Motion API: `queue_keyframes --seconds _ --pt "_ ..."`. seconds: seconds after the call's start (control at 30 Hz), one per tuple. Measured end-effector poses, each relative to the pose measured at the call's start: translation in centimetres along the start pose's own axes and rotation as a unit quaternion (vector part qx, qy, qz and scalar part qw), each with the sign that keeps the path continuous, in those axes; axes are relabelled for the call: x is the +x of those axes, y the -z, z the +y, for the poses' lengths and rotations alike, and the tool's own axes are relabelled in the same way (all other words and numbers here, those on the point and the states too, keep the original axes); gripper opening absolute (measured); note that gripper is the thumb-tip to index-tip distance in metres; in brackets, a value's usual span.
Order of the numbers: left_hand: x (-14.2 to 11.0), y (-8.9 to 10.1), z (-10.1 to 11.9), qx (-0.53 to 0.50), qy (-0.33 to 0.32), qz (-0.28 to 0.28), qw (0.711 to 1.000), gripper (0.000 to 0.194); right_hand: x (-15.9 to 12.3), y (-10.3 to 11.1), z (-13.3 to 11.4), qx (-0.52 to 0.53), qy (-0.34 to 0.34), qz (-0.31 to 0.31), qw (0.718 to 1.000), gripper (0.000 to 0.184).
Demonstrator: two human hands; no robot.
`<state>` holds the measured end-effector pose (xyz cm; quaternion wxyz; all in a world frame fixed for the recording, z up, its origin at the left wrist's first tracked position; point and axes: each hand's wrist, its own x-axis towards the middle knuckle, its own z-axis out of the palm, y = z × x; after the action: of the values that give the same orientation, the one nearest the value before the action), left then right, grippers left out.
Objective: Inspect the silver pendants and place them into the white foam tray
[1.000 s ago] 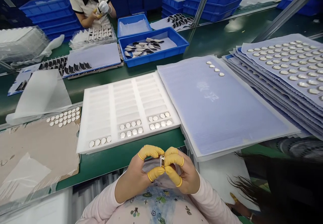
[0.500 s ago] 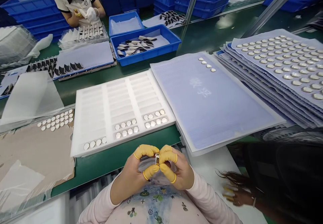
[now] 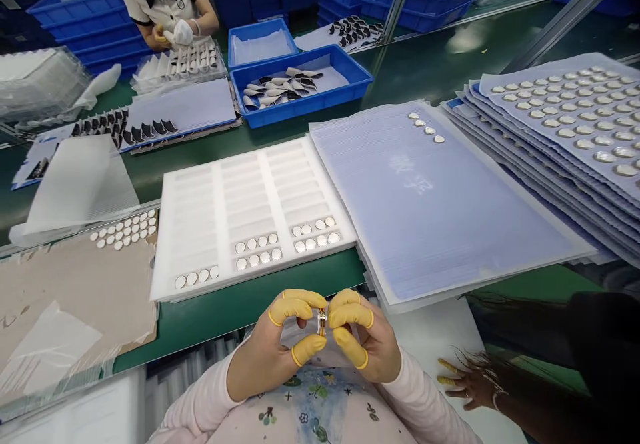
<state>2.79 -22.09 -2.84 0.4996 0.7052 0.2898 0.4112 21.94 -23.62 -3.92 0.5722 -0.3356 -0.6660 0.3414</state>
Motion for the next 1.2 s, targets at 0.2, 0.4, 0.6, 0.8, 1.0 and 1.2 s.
queue_keyframes --seconds 0.2,0.4,0.6,0.8,1.0,1.2 --pt "0.4 -0.1 0.1 0.019 -0.04 -0.001 0.999 0.044 0.5 0.0 0.4 0.015 -0.086 -0.005 0.996 0.027" --pt "0.8 -0.1 0.4 0.033 -0.028 0.006 0.999 0.038 0.6 -0.2 0.5 0.016 -0.131 -0.046 0.99 0.039" --pt "1.1 -0.1 0.5 0.049 -0.026 0.005 0.998 0.032 0.5 -0.2 0.7 0.007 -0.123 -0.042 0.991 0.038" --pt "1.3 -0.2 0.5 0.078 -0.049 0.001 0.996 0.03 0.5 -0.1 0.7 0.003 -0.118 -0.037 0.992 0.037" --pt "1.4 -0.5 0.2 0.113 -0.115 0.013 0.987 0.032 0.4 0.0 0.6 0.013 -0.134 -0.045 0.99 0.044" --pt "1.7 -0.6 0.0 0.143 -0.165 0.012 0.976 0.031 0.0 -0.1 1.0 0.002 -0.124 -0.035 0.992 0.039"
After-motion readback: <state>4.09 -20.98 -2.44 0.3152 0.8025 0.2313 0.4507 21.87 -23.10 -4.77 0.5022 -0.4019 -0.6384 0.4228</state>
